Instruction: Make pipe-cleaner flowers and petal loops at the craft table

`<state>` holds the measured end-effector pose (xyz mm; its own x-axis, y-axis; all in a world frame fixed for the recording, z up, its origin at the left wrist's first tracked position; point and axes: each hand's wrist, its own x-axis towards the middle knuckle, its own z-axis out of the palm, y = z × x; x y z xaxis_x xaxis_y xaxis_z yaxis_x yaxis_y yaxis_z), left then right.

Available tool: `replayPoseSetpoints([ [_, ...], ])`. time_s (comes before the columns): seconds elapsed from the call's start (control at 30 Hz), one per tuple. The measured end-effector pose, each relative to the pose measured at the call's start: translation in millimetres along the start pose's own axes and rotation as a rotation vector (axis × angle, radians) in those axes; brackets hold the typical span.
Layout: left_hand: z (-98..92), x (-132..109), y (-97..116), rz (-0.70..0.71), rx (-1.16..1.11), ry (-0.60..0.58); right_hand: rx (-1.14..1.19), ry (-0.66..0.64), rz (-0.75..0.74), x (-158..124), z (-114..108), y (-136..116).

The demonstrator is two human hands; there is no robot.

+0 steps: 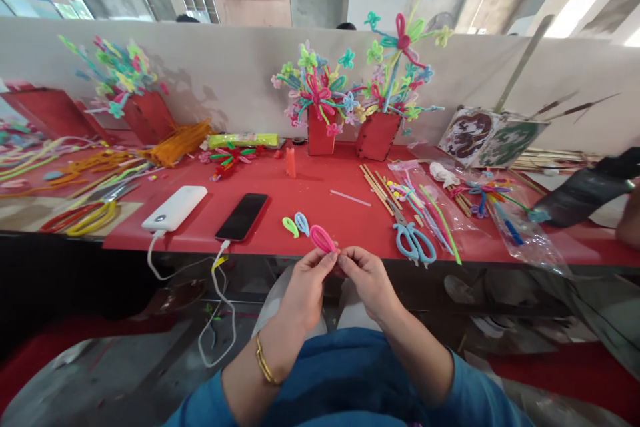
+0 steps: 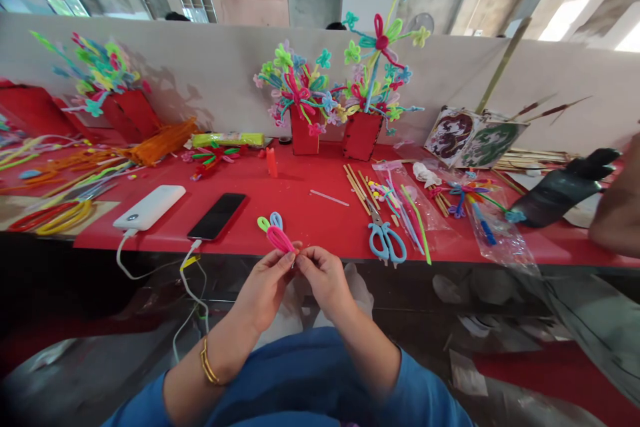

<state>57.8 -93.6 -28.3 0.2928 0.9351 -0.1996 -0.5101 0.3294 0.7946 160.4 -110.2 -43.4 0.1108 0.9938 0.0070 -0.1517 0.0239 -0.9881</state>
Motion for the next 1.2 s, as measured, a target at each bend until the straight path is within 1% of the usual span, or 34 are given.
replayPoseSetpoints([
  [0.1,-1.4,-0.4,-3.1,0.019,0.040,-0.017,0.032,0.004,0.031,0.5,-0.6,-0.4],
  [0.23,-5.9,-1.7,-0.5,0.026,0.155,-0.056,-0.024,-0.023,0.038,-0.4,-5.8,-4.2],
  [0.3,-7.9,-2.3,3.9,0.008,0.201,-0.086,-0.087,-0.039,0.015,-1.3,-8.4,-7.7],
  [0.4,-9.9,-3.2,10.8,-0.025,0.238,-0.111,-0.241,-0.035,-0.022,-4.1,-10.3,-14.7],
  [0.47,-10.4,-3.7,13.8,-0.043,0.238,-0.099,-0.333,-0.022,-0.052,-6.8,-10.3,-19.3],
  [0.53,-10.1,-4.3,15.2,-0.050,0.229,-0.077,-0.371,-0.018,-0.089,-9.4,-9.9,-22.2],
  [0.63,-9.4,-4.8,15.0,-0.046,0.243,-0.078,-0.319,-0.031,-0.080,-11.3,-10.3,-21.8],
  [0.77,-10.2,-4.8,12.0,-0.034,0.261,-0.106,-0.116,-0.082,0.043,-10.4,-12.3,-14.9],
  [0.83,-11.0,-4.8,9.5,-0.033,0.254,-0.105,-0.059,-0.091,0.077,-10.4,-13.3,-11.5],
  [0.9,-10.9,-5.2,7.1,-0.031,0.234,-0.102,-0.055,-0.081,0.078,-11.5,-14.3,-9.7],
  [1.03,-7.6,-6.3,4.6,-0.026,0.184,-0.079,-0.125,-0.060,0.041,-14.6,-15.9,-11.8],
  [1.2,-5.8,-7.8,6.9,-0.074,0.180,-0.085,-0.157,-0.068,0.046,-14.9,-16.7,-14.6],
])
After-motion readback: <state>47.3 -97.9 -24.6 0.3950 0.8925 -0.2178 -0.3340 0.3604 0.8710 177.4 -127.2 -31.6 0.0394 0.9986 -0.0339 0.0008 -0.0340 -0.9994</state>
